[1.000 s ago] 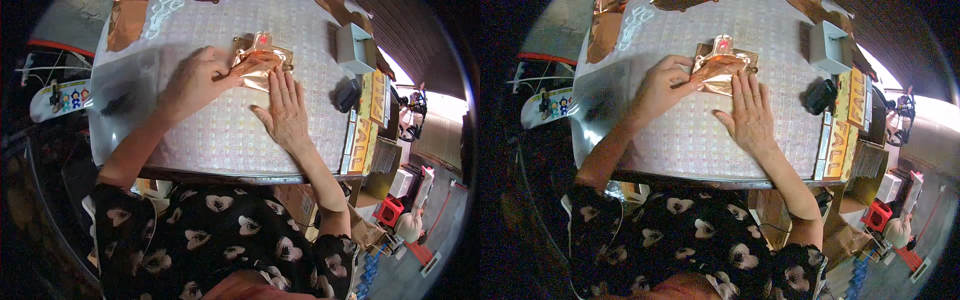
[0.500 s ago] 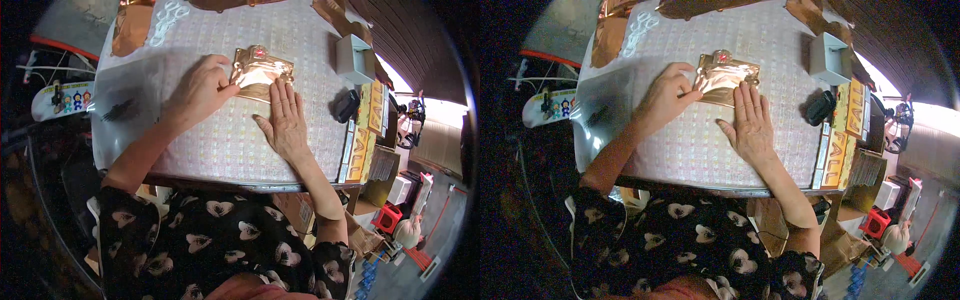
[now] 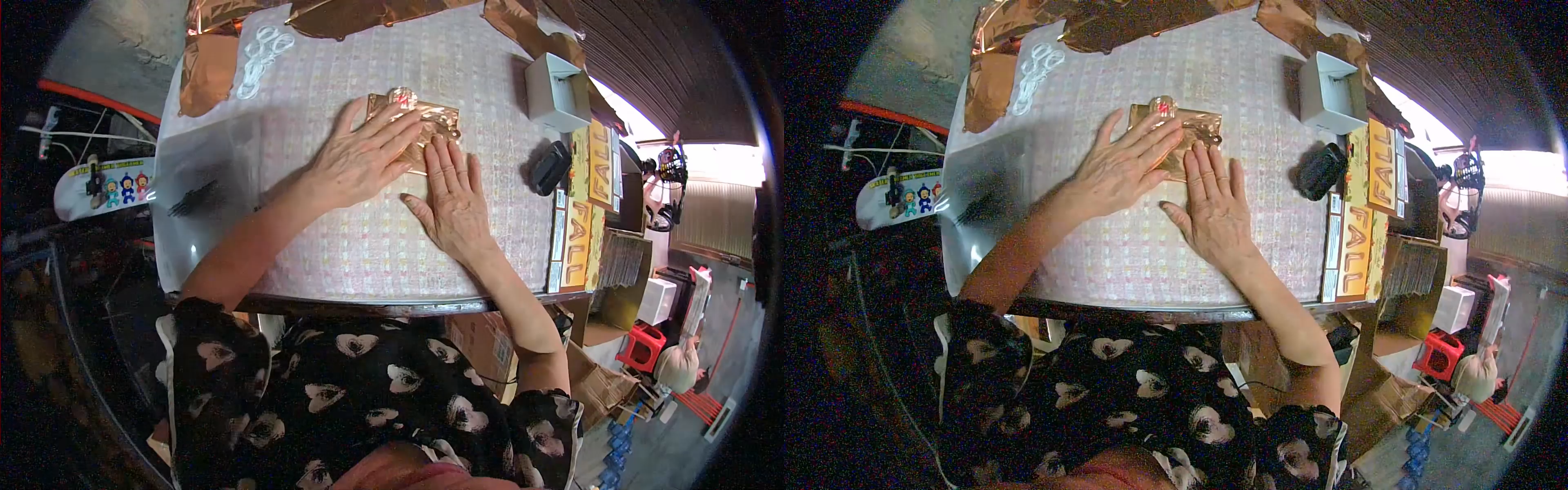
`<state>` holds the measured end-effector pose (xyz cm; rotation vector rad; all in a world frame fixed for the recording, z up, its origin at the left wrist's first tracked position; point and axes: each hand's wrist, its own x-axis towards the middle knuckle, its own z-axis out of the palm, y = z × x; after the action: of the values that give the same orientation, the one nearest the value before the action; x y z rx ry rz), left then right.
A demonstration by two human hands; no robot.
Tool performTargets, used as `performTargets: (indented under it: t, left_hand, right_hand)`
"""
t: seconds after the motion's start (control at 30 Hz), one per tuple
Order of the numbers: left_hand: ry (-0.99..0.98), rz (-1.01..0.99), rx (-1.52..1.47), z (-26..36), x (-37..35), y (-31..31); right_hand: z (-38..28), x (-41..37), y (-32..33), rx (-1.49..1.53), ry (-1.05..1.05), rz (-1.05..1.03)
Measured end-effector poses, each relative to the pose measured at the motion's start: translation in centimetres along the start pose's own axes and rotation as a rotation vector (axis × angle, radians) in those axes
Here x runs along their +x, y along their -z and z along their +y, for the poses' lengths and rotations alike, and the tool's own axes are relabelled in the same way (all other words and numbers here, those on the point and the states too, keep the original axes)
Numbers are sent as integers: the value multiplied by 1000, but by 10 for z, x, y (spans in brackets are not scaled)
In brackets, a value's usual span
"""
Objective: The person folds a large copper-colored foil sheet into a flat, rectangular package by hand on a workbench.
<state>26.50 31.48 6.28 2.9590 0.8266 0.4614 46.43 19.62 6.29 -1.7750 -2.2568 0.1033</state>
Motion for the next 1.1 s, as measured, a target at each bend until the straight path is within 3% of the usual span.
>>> performTargets:
  t: [0.47,0.8,1.1]
  left_hand:
    - [15,-15,-110,-5,-1,-5]
    - [53,0,-34,-29,-5,3]
    - [174,38,-76,-33,-5,-1]
  right_hand:
    - [2,40,-20,-81,-98,117]
    - [-2,43,-17,-89,-117,105]
    - [-1,42,-18,-59,-129,102]
